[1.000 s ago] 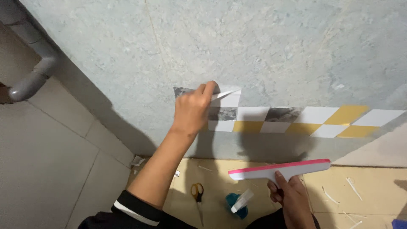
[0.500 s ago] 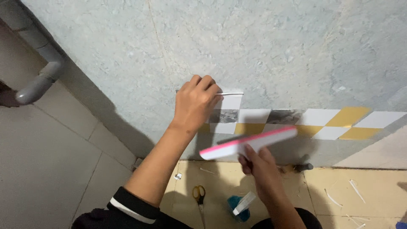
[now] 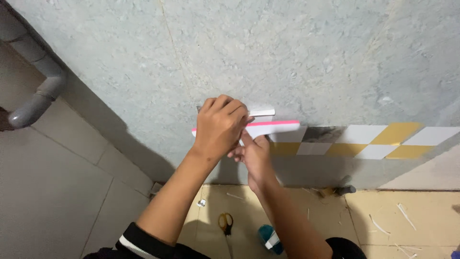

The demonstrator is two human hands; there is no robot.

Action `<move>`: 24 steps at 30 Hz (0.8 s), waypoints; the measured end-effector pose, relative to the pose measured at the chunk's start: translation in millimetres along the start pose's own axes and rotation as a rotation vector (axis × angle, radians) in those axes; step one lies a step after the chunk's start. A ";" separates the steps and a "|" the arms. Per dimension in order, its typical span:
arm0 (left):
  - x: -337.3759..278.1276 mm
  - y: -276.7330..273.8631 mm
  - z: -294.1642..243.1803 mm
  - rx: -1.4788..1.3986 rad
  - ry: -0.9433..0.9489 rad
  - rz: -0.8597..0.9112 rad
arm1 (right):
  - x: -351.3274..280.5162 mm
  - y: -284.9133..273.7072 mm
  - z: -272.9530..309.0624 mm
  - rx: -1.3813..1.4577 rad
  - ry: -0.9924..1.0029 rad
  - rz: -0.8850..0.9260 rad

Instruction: Applying decorative vinyl stickers to a wall using a squeegee

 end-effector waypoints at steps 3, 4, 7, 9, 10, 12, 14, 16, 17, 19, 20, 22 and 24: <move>-1.3 -4.5 -2.6 -0.013 -0.011 -0.017 | 6.9 9.2 5.4 -0.101 -0.051 0.039; -2.4 -4.4 -3.8 -0.019 -0.001 -0.016 | 10.8 6.8 2.5 -0.095 -0.045 0.019; -1.2 -9.8 -10.7 -0.024 0.016 -0.016 | 21.1 1.8 -5.5 -0.072 -0.048 -0.035; 1.2 -13.2 -13.1 -0.024 0.023 -0.011 | 17.0 3.6 0.1 -0.049 -0.051 -0.069; 1.8 -13.6 -14.7 -0.016 0.029 -0.021 | 10.0 6.3 8.8 -0.040 -0.059 -0.063; 3.2 -14.9 -17.0 -0.009 0.035 -0.031 | 6.0 6.9 14.9 -0.031 -0.068 -0.058; 4.3 -17.6 -20.7 -0.005 0.068 -0.035 | 11.9 4.5 8.9 -0.024 -0.062 -0.046; 0.0 -11.9 -16.5 0.002 0.070 -0.008 | 12.4 3.7 9.0 -0.018 -0.063 -0.053; -2.1 -7.7 -14.4 0.008 0.070 0.018 | 12.8 2.7 9.1 -0.014 -0.065 -0.060; 3.4 -7.8 -11.8 0.034 0.089 0.006 | 12.7 5.5 10.8 -0.010 -0.068 -0.060; 7.0 -8.3 -12.0 0.055 0.111 -0.015 | 12.7 5.6 13.4 -0.009 -0.079 -0.064; 16.5 -0.8 -17.7 0.016 0.161 -0.032 | 29.6 -0.9 -3.4 -0.010 -0.099 -0.042; 22.8 1.8 -20.5 -0.025 0.215 -0.053 | 40.3 -5.2 -11.2 -0.011 -0.124 -0.024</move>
Point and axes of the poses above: each hand's wrist, its own x-axis towards the middle knuckle, its own y-axis out of the palm, z = x × y, the point moved 9 cm from there along x, towards the middle knuckle, and after that the axes turned 1 degree about y, right-handed, at the moved point
